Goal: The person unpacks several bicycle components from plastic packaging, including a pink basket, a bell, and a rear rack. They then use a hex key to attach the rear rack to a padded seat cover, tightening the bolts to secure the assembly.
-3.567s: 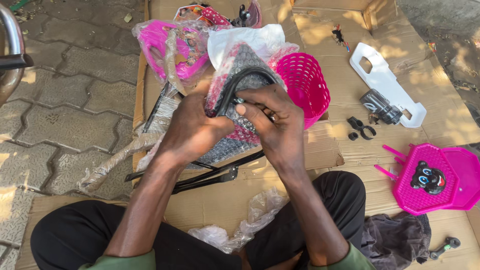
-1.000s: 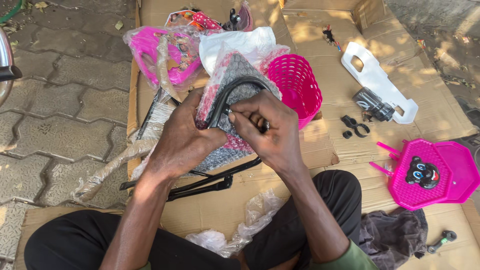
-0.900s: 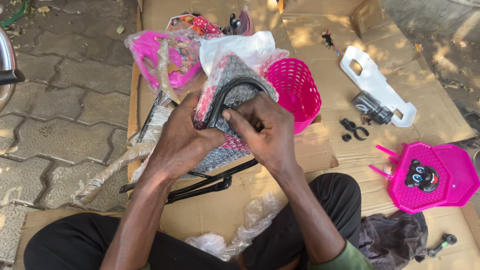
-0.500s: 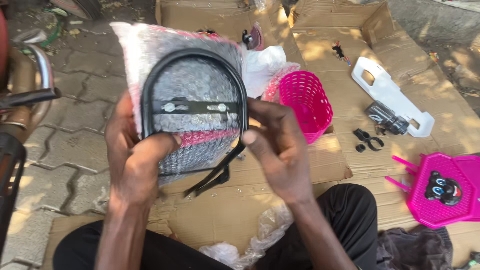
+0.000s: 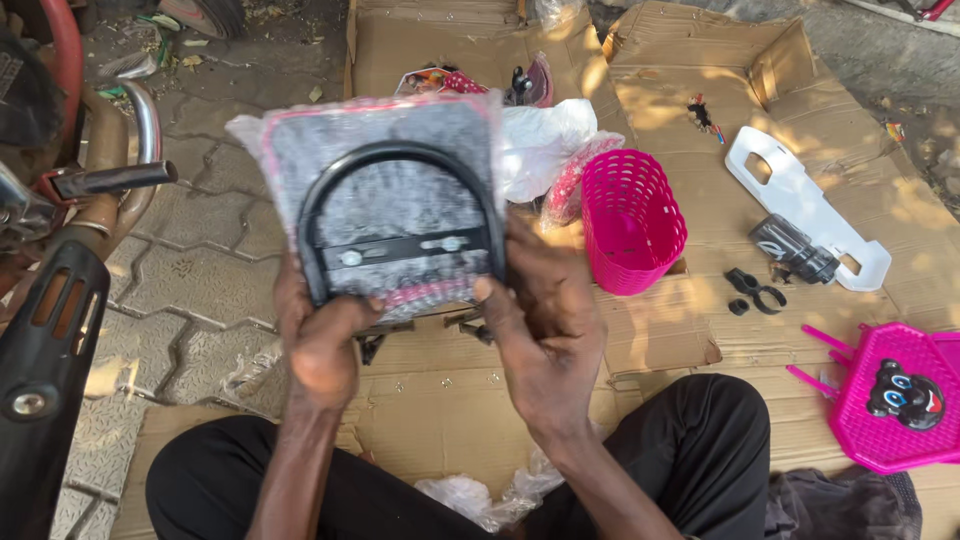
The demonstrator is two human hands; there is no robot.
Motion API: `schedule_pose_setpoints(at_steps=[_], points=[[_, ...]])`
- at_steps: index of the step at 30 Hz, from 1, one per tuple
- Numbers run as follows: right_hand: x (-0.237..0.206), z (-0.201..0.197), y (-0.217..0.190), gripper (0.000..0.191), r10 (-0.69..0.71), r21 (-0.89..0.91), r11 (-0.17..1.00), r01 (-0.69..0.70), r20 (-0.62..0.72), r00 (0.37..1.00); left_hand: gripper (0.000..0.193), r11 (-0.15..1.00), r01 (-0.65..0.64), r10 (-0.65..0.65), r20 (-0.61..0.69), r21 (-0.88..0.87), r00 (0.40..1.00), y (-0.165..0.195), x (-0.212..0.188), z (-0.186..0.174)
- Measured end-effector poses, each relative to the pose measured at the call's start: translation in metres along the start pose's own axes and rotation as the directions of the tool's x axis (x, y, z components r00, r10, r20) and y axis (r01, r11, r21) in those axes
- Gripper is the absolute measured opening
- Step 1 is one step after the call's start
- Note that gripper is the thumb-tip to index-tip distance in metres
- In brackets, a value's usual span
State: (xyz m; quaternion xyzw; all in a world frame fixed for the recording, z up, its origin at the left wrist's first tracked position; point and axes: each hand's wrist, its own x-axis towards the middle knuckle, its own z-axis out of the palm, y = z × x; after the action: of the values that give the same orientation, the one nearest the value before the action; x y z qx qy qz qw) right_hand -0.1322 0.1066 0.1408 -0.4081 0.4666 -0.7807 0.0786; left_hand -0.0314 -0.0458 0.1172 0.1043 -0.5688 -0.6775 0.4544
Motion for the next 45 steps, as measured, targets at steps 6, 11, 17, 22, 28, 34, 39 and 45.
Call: schedule_pose_setpoints(at_steps=[6,11,17,22,28,34,39,45], points=[[0.03,-0.026,-0.012,0.025,-0.112,-0.57,0.813,0.119,0.047,0.993,0.08,0.998,0.064,-0.064,-0.004,-0.016,0.998,0.012,0.01,0.039],[0.046,-0.049,-0.014,0.017,-0.126,-0.661,0.73,0.173,0.119,0.985,0.076,0.999,0.038,-0.038,0.036,-0.013,0.999,0.007,0.021,0.056],[0.061,-0.052,-0.011,0.017,-0.174,-0.798,0.58,0.164,0.075,0.982,0.058,0.994,0.081,-0.085,0.054,0.07,0.995,0.0,0.028,0.071],[0.055,-0.067,-0.019,0.028,-0.224,-0.792,0.557,0.25,0.146,0.963,0.069,0.997,0.024,-0.031,0.097,0.077,0.995,0.0,0.027,0.085],[0.049,-0.072,-0.017,0.016,-0.206,-0.69,0.716,0.11,-0.058,0.977,0.072,0.992,0.06,-0.071,0.094,0.111,0.993,-0.013,0.023,0.09],[0.031,-0.112,-0.019,0.029,-0.236,-0.744,0.655,0.135,-0.031,0.971,0.063,0.945,0.067,-0.086,0.044,0.321,0.995,-0.041,0.021,0.087],[0.005,-0.146,0.011,0.021,-0.001,-0.554,0.826,-0.106,-0.189,0.982,0.066,0.902,0.229,-0.272,0.069,0.365,0.96,-0.074,-0.01,0.101],[-0.1,-0.227,-0.028,0.038,0.193,-0.661,0.699,-0.274,-0.194,0.962,0.072,0.822,0.351,-0.492,0.249,0.448,0.834,-0.098,-0.046,0.169]])
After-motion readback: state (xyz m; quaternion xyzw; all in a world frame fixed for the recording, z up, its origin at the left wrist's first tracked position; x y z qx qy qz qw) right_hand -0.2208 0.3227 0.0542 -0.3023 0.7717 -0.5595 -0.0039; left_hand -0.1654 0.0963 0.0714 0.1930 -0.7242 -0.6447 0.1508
